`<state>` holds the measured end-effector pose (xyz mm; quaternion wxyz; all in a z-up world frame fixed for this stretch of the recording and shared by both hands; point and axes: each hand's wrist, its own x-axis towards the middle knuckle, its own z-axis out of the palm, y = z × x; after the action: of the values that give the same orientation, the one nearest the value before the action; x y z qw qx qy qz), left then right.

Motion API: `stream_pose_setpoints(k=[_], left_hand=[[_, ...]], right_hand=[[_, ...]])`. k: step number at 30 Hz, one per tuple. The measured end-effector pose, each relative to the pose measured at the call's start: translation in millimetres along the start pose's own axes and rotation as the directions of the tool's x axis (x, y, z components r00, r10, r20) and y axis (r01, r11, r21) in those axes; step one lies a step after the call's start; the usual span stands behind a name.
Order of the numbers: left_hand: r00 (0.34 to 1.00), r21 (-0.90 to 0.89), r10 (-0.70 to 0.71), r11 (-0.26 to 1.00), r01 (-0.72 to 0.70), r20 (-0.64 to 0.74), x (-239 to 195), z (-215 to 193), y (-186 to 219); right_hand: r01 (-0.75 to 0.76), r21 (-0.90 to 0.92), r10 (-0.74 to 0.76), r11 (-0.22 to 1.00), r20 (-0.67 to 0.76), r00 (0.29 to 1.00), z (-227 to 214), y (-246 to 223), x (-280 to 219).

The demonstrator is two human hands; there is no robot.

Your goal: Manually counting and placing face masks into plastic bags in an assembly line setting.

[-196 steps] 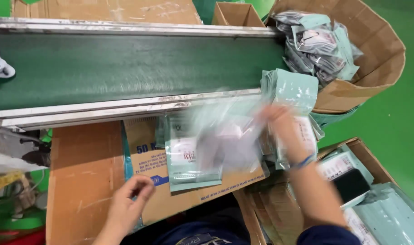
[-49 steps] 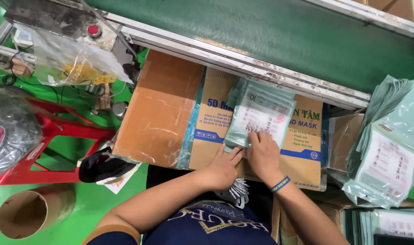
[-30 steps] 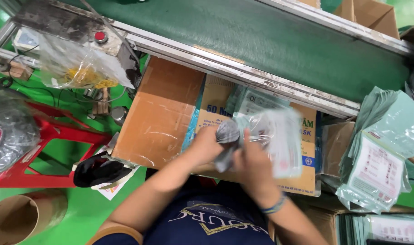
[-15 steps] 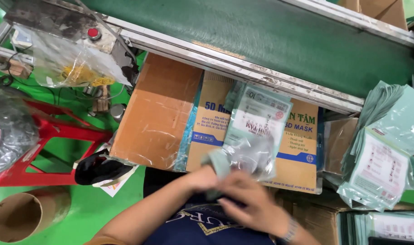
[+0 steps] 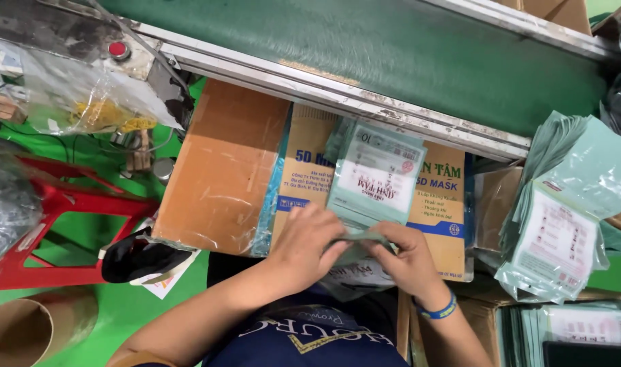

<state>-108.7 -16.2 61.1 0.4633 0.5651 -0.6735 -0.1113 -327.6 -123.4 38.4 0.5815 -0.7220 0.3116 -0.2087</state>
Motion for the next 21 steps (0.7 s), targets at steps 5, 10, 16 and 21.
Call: stream_pose_setpoints(k=[5, 10, 16, 21], left_hand=[[0.984, -0.021, -0.066, 0.997, 0.070, 0.166, -4.2, 8.1, -6.2], [0.984, -0.087, -0.039, 0.995, 0.055, 0.173, 2.2, -5.4, -0.2], [0.983, -0.096, 0.010, 0.995, 0.009, 0.186, 0.6, -3.2, -2.6], [0.973, -0.102, -0.014, 0.994, 0.039, 0.231, 1.1, 3.8, -0.3]], right_hand=[[0.186, -0.183, -0.196, 0.965, -0.039, 0.980, 2.8, -4.5, -5.8], [0.079, -0.087, -0.089, 0.993, -0.114, 0.990, -6.3, -13.1, -10.8], [0.112, -0.111, -0.126, 0.988, -0.136, 0.983, -3.4, -19.4, -14.7], [0.116, -0.136, -0.127, 0.984, -0.077, 0.989, -3.2, -14.0, -18.2]])
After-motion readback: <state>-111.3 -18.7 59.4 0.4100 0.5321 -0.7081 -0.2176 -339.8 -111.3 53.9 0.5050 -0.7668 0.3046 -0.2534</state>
